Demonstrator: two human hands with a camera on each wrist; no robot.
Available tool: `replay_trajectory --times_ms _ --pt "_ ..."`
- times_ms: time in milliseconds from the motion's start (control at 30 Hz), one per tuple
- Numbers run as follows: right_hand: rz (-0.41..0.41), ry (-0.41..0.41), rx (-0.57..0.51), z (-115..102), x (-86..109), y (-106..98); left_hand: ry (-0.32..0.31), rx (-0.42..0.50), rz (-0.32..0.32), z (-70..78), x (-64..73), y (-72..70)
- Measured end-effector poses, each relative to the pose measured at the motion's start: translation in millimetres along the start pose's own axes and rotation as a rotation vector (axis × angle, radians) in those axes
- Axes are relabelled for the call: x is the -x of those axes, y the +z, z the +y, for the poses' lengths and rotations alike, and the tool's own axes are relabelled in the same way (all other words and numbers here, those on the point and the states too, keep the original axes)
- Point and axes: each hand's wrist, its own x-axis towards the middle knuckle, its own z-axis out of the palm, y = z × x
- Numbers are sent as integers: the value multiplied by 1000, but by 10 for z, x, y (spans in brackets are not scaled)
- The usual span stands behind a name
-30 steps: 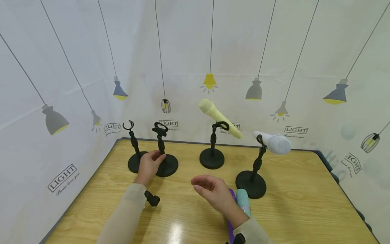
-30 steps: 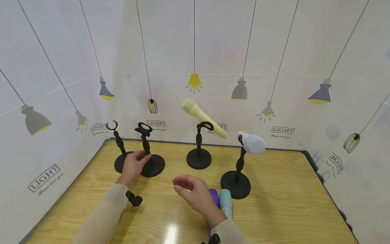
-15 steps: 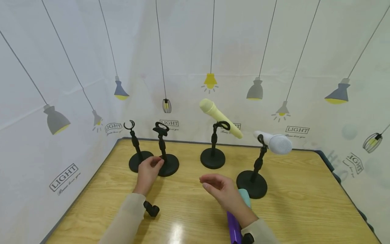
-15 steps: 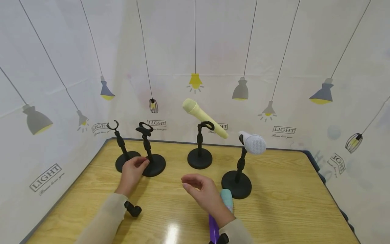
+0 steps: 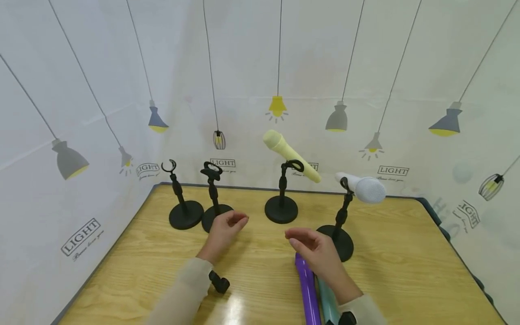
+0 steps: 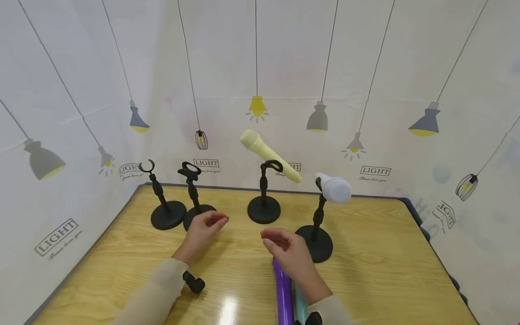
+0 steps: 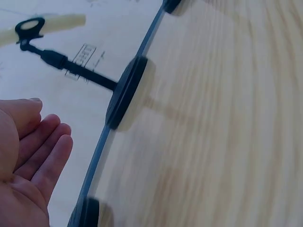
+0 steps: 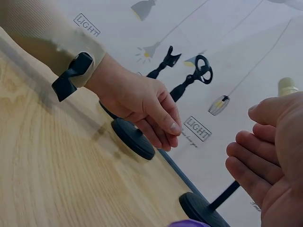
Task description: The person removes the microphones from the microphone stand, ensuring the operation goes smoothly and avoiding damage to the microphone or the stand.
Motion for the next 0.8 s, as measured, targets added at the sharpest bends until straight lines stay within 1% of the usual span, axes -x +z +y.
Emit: replay_trajectory --times_ms 100,200,400,500,633,733,800 --pt "43 5 24 6 26 -112 15 21 -40 116 -22 147" --pt "76 -18 32 17 51 -211 45 24 -84 220 -45 281" --pt "122 -46 10 59 104 -391 86 57 -188 384 -75 540" --pt "155 -54 44 59 135 -499 115 78 -224 454 -93 669" --pt "195 -30 127 16 187 -666 141 102 -267 554 -102 850" --pt "227 -16 149 -15 220 -776 156 117 -297 645 -102 974" --pt "258 -26 151 -23 231 -839 169 120 -313 712 -104 1051"
